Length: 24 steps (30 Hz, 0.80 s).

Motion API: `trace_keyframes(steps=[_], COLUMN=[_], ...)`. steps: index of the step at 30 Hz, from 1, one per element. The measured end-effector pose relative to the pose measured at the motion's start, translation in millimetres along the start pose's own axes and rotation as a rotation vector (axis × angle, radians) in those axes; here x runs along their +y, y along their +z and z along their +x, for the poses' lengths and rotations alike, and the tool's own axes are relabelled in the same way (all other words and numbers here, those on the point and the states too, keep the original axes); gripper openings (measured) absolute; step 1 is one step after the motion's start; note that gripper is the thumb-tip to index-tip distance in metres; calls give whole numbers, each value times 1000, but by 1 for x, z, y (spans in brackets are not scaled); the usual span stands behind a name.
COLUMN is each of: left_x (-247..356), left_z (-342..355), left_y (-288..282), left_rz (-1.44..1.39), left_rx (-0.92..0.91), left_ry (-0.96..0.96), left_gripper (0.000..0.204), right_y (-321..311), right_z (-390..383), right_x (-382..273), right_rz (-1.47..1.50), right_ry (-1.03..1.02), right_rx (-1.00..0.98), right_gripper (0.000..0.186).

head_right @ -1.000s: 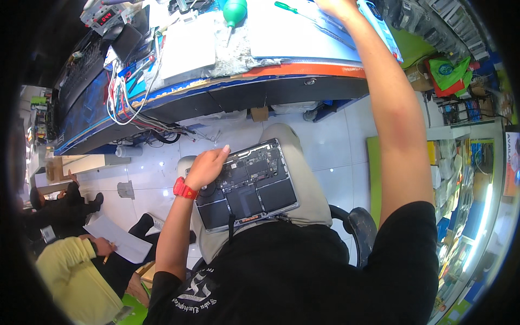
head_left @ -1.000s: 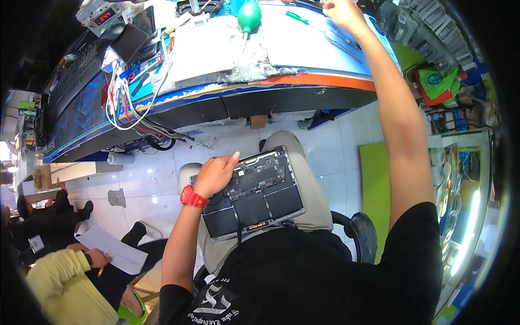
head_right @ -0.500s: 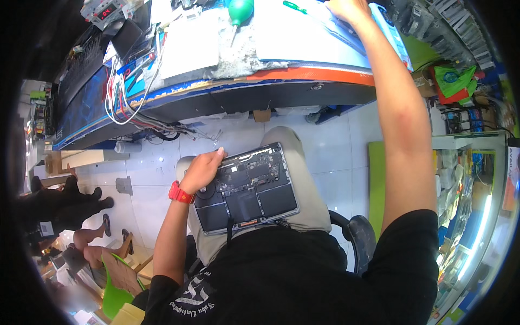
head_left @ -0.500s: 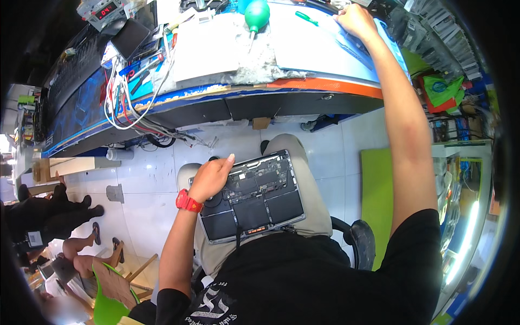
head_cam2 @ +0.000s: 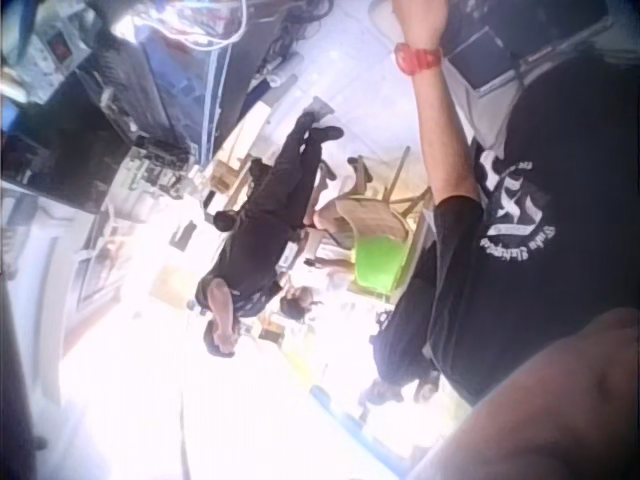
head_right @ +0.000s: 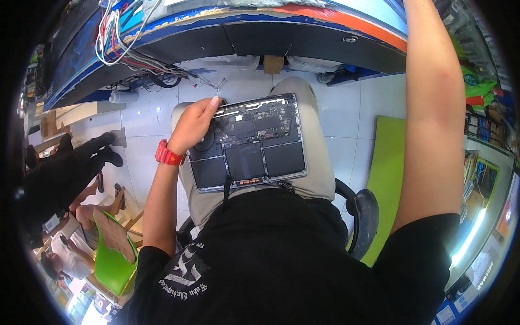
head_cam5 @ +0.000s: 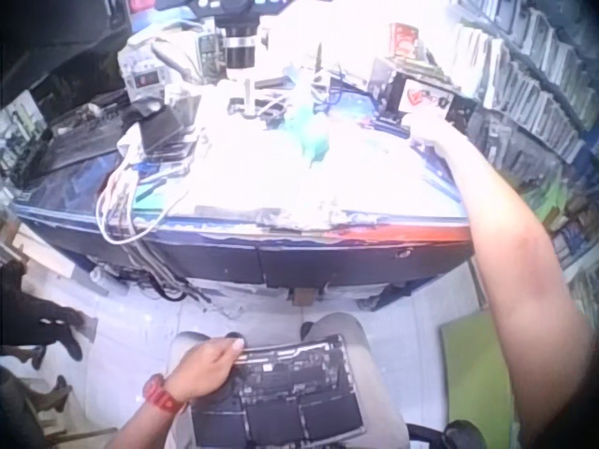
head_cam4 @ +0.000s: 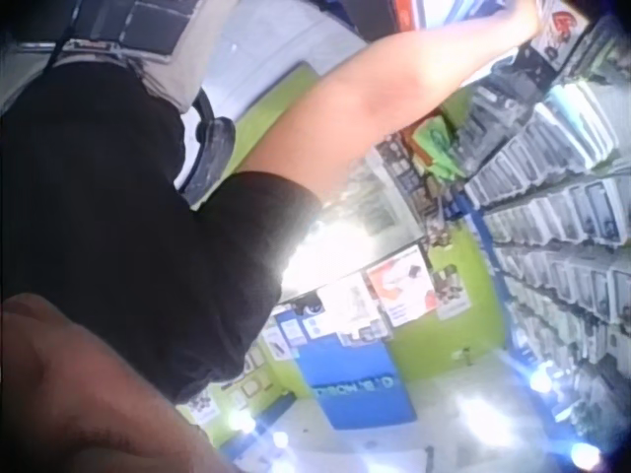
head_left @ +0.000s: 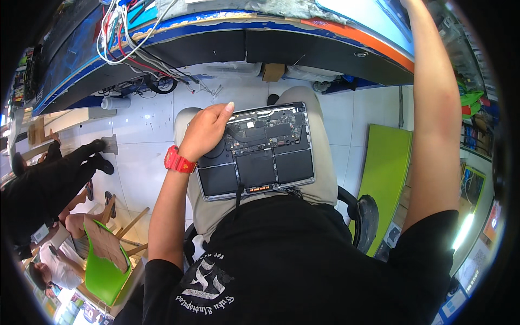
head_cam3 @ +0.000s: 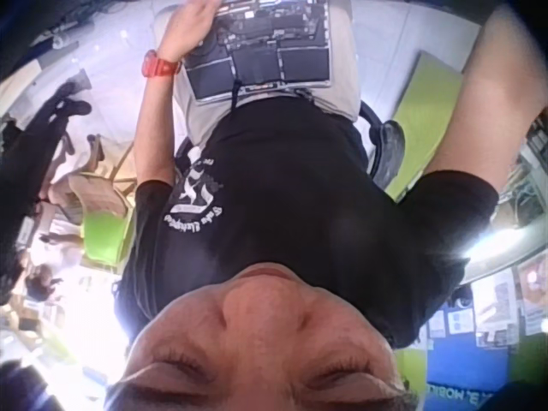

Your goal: The person removes the bottom cover of a laptop, uses a green air blower on the internal components, and then uses a screwdriver to work on a specific part near the battery.

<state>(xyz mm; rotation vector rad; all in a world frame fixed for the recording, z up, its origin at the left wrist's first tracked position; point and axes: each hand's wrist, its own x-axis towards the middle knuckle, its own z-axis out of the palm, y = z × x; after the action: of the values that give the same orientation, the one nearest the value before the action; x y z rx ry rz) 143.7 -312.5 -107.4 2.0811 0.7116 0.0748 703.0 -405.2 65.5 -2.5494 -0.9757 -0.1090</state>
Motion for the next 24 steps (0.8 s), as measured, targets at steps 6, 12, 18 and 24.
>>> trace_keyframes(steps=[6,12,18,24], left_x=[28,46,51,58], left_z=[-38,-95,-115,-120], left_y=[4,31,49,58], left_rz=[271,362,455,500], left_rx=[113,-38,-52,-79], left_ry=[359,410,338,330], left_gripper=[21,26,37,45], right_y=[-19,-70,-9,94], right_z=[-11,-119,-321,-438], right_x=[6,-48,-108,-132], right_rz=[526,556,737,594], right_ry=[159,-23,-9,127], right_rx=[-11,208,-279,-631], right_gripper=[10,11,12,8])
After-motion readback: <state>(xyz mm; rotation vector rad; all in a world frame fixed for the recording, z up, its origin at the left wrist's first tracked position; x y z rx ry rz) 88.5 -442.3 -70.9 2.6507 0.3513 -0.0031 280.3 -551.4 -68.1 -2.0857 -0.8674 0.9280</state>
